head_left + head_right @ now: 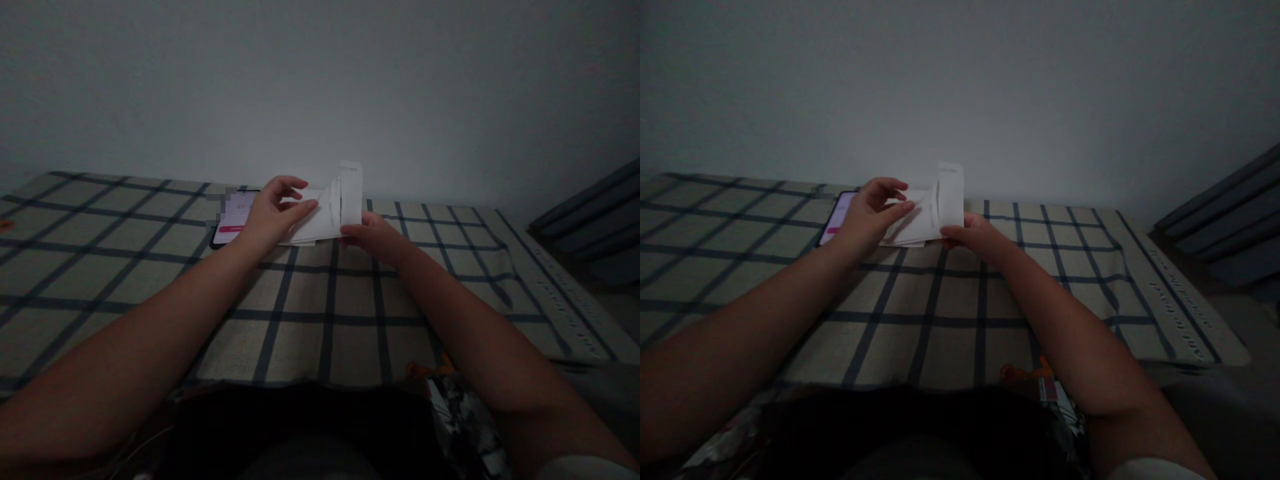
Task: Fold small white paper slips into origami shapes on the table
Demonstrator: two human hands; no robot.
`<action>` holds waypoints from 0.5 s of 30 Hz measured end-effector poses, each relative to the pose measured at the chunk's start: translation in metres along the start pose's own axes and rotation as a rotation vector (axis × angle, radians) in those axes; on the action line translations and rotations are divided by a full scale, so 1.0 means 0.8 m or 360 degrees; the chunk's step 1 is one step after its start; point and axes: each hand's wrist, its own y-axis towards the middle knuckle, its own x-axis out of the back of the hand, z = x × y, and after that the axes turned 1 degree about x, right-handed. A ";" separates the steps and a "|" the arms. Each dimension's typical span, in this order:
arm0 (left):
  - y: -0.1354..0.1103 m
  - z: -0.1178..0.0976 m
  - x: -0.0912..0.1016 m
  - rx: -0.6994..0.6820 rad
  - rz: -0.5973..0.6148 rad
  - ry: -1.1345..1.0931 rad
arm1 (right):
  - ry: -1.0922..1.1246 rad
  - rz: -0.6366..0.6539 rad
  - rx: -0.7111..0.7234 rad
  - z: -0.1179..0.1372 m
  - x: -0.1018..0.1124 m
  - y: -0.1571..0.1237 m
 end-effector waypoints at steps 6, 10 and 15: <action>-0.014 -0.011 -0.002 -0.0229 0.0506 0.0207 | -0.0104 -0.0044 0.0035 0.003 -0.003 -0.001; -0.021 -0.005 -0.015 0.0021 0.0708 -0.0067 | -0.0185 0.0016 0.0080 0.006 -0.007 -0.003; -0.018 -0.002 -0.014 0.0126 0.0659 -0.0240 | -0.0331 -0.0041 0.0138 0.009 -0.008 -0.004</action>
